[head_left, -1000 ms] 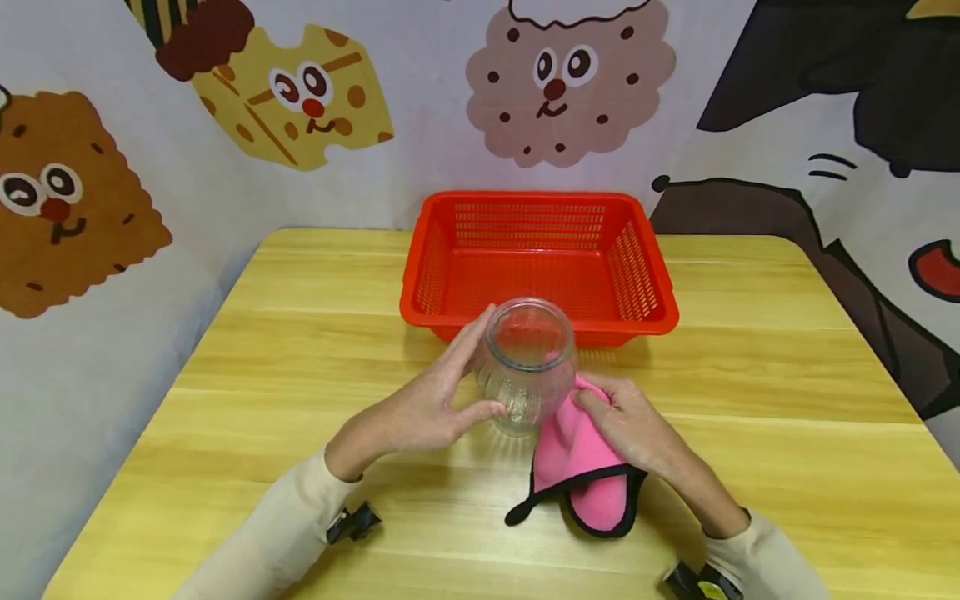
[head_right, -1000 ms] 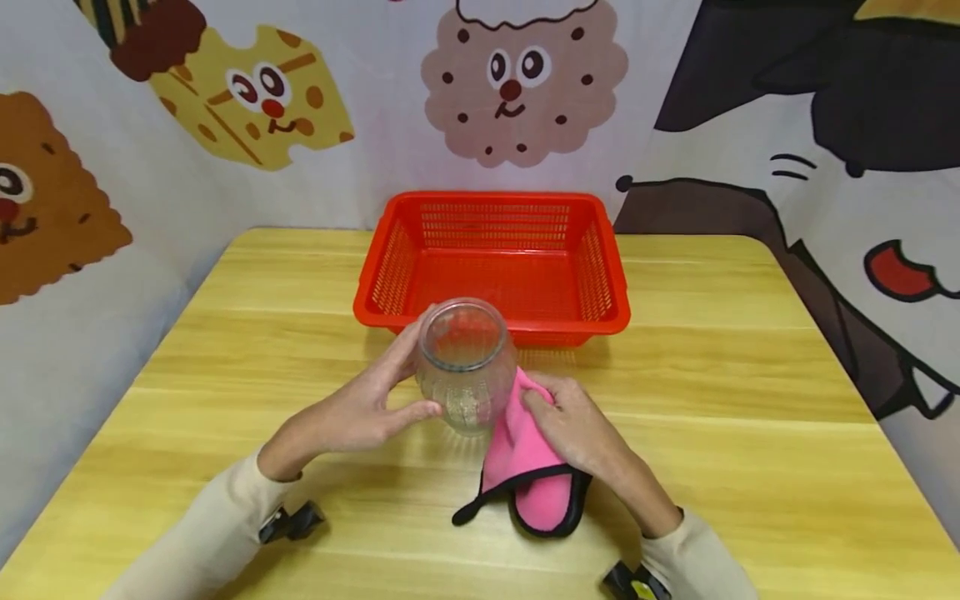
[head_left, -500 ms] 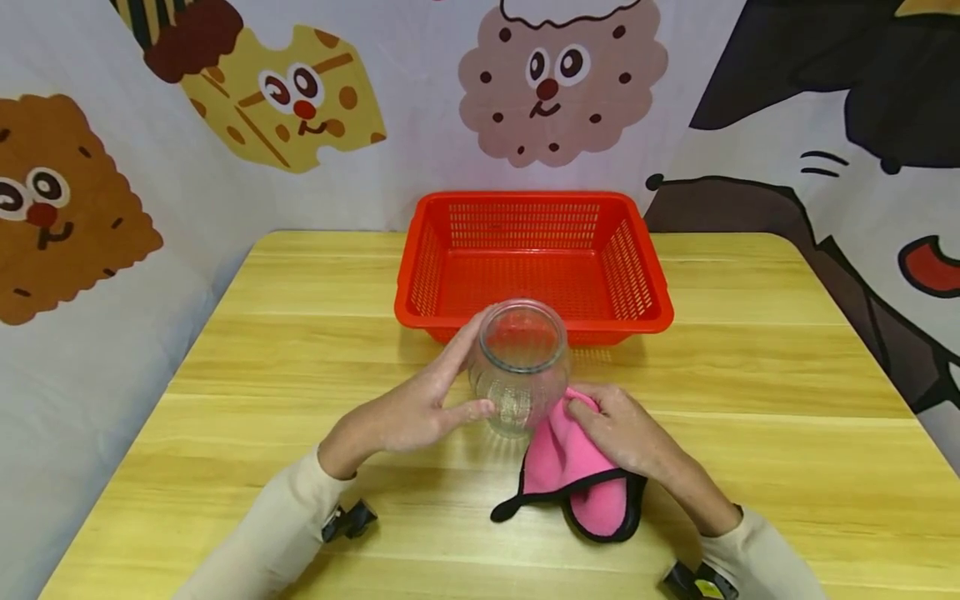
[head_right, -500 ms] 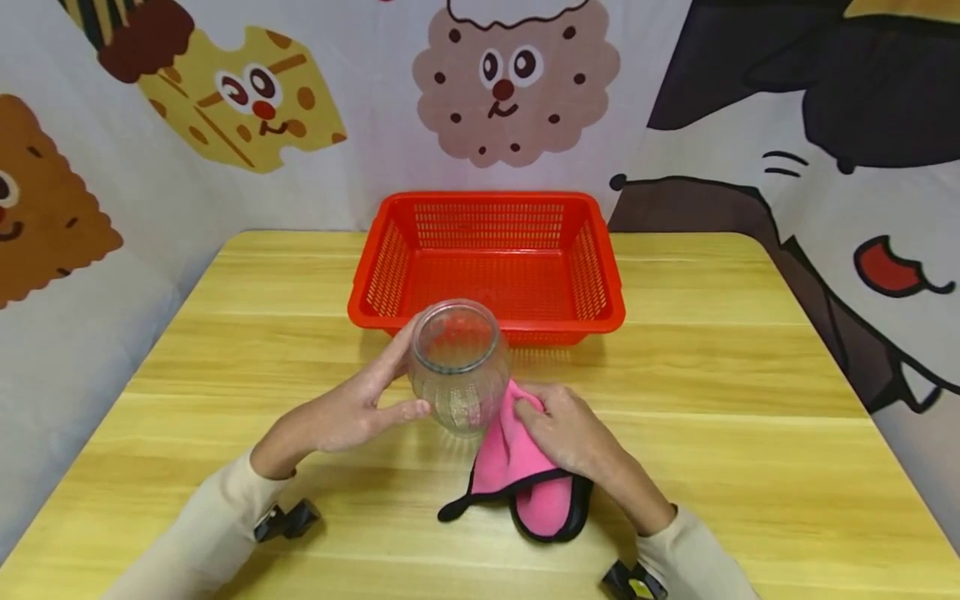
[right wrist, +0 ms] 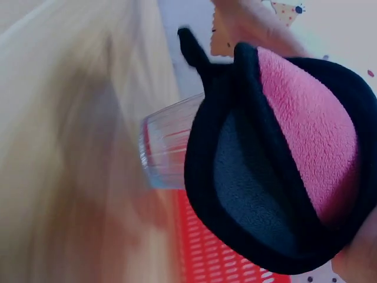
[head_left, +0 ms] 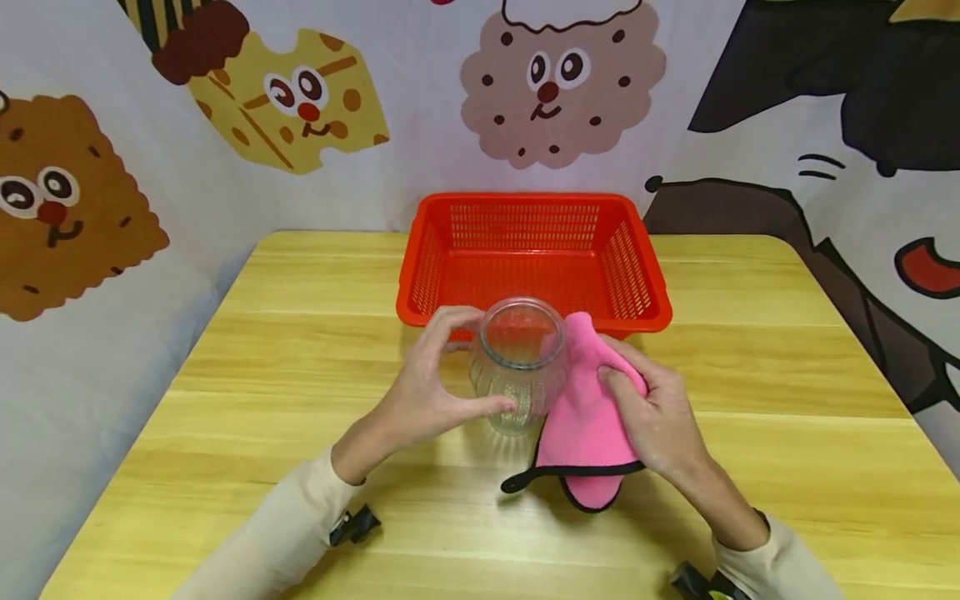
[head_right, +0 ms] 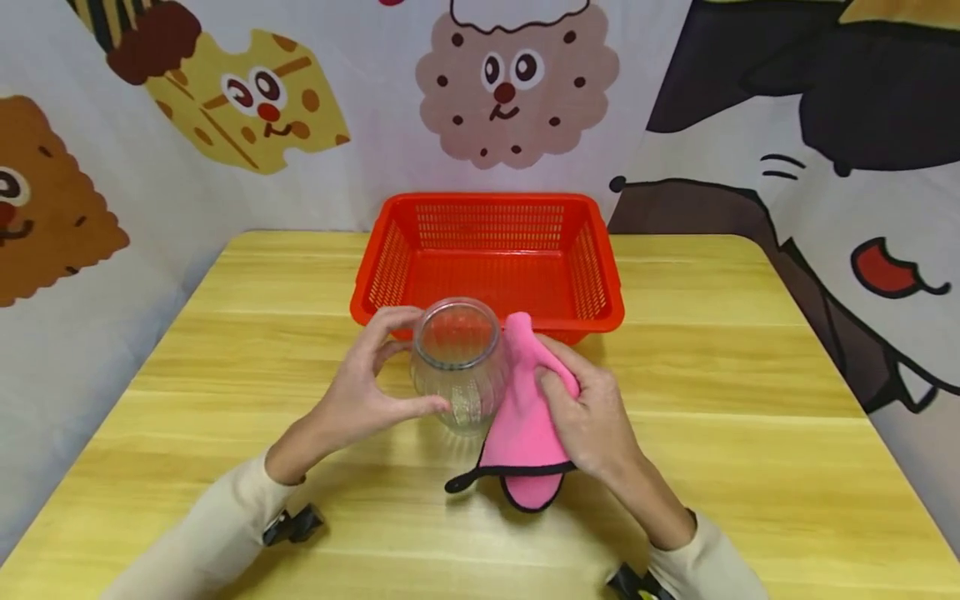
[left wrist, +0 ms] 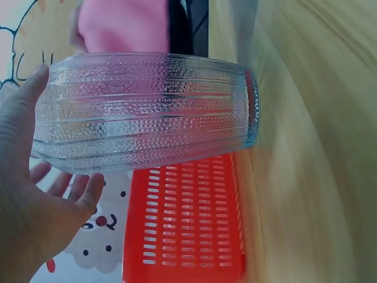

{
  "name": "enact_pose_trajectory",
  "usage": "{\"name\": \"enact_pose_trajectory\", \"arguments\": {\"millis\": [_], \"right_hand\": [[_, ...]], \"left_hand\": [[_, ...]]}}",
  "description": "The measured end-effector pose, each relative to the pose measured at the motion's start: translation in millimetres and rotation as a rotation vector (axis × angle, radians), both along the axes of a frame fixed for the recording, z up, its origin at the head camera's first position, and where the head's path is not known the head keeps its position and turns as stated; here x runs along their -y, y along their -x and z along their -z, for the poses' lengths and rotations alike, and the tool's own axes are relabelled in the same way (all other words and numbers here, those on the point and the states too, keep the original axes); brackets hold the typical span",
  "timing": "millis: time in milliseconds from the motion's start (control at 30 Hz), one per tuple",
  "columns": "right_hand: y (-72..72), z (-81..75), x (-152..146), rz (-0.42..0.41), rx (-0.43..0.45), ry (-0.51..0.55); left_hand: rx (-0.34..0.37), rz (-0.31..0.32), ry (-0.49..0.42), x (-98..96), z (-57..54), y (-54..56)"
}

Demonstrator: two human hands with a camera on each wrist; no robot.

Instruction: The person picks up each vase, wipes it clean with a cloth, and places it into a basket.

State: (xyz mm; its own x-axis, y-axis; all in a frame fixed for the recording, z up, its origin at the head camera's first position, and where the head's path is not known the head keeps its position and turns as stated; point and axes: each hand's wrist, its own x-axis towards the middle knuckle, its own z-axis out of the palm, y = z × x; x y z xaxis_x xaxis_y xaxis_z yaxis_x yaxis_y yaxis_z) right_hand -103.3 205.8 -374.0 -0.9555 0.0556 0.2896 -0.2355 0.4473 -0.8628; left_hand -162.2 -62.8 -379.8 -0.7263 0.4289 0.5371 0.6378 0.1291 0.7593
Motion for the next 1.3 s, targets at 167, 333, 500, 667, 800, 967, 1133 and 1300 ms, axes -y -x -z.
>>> {"name": "enact_pose_trajectory", "arguments": {"millis": [167,333,500,667,800,967,1133,1300], "right_hand": [[2.4,-2.9,6.8,-0.015,-0.068,0.008],[5.6,-3.3,7.7,-0.028,-0.042,-0.057],[6.7,-2.8,7.6,-0.032,0.005,-0.098],[6.6,-0.5,9.0,-0.019,0.031,-0.098],[7.8,2.6,9.2,-0.019,0.060,-0.090],[8.7,7.6,8.3,-0.031,0.105,-0.065],[9.6,13.2,7.8,-0.040,0.119,-0.060],[10.6,21.4,6.0,-0.062,0.146,-0.052]], "left_hand": [[0.033,0.000,-0.042,0.9,1.9,-1.7],[0.054,-0.003,-0.017,1.7,0.2,-0.9],[0.066,0.008,-0.014,2.6,0.8,-0.3],[0.103,0.020,-0.012,4.3,1.5,-2.1],[0.129,0.028,-0.020,5.1,1.7,-2.9],[0.146,0.033,-0.005,5.5,0.9,-3.9],[0.152,0.046,0.019,6.9,1.1,-5.6],[0.168,0.062,0.034,7.7,0.1,-6.3]]}}
